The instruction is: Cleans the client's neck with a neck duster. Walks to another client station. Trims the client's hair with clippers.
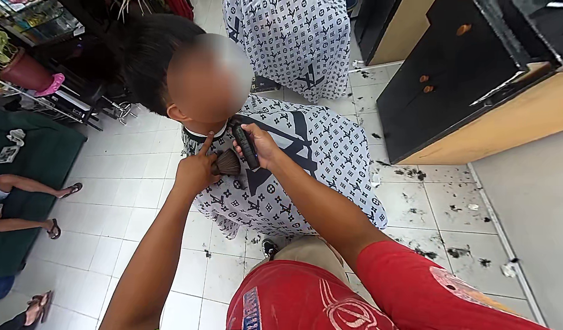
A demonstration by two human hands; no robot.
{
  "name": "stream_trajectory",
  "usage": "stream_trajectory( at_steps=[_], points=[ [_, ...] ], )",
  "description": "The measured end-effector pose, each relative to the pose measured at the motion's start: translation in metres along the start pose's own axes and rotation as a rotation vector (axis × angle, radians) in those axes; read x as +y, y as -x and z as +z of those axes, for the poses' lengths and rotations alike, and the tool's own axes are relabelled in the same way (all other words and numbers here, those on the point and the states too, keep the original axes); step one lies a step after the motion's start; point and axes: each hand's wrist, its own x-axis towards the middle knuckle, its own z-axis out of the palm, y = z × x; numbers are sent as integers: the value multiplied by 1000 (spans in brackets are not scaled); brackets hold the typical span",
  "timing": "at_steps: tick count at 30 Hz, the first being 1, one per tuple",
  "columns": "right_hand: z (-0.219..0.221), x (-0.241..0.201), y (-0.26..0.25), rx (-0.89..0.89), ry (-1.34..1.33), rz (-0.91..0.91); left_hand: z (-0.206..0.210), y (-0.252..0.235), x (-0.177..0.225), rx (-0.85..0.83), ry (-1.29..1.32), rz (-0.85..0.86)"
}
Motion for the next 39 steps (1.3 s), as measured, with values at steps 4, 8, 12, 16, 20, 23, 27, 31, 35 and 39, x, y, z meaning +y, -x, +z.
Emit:
stream_trajectory(
  at_steps=[4,8,12,16,20,23,27,31,35,39],
  points=[
    [0,-3,1,-41,-39,13,8,7,-8,85,32,99],
    [13,-6,10,121,-182,-100,13,29,-17,144,185,299],
    [22,-6,17,36,-89,16,28,66,-39,303,287,386],
    [26,-3,9,-26,-157,71,51,114,-69,415,420,173],
    [20,-6,8,-30,-260,53,74,171,-84,509,627,-151],
    [17,-7,6,-42,-298,58,108,208,-85,493,754,-383],
    [8,-12,3,-66,-340,26,153,245,-68,403,822,-548],
    [-22,-14,5,-152,-72,-102,175,275,-28,340,935,-702],
    [-65,-6,6,-235,460,175,184,298,8,287,1004,-841],
    [-81,-8,-24,-188,618,77,188,306,41,151,1037,-961]
  ],
)
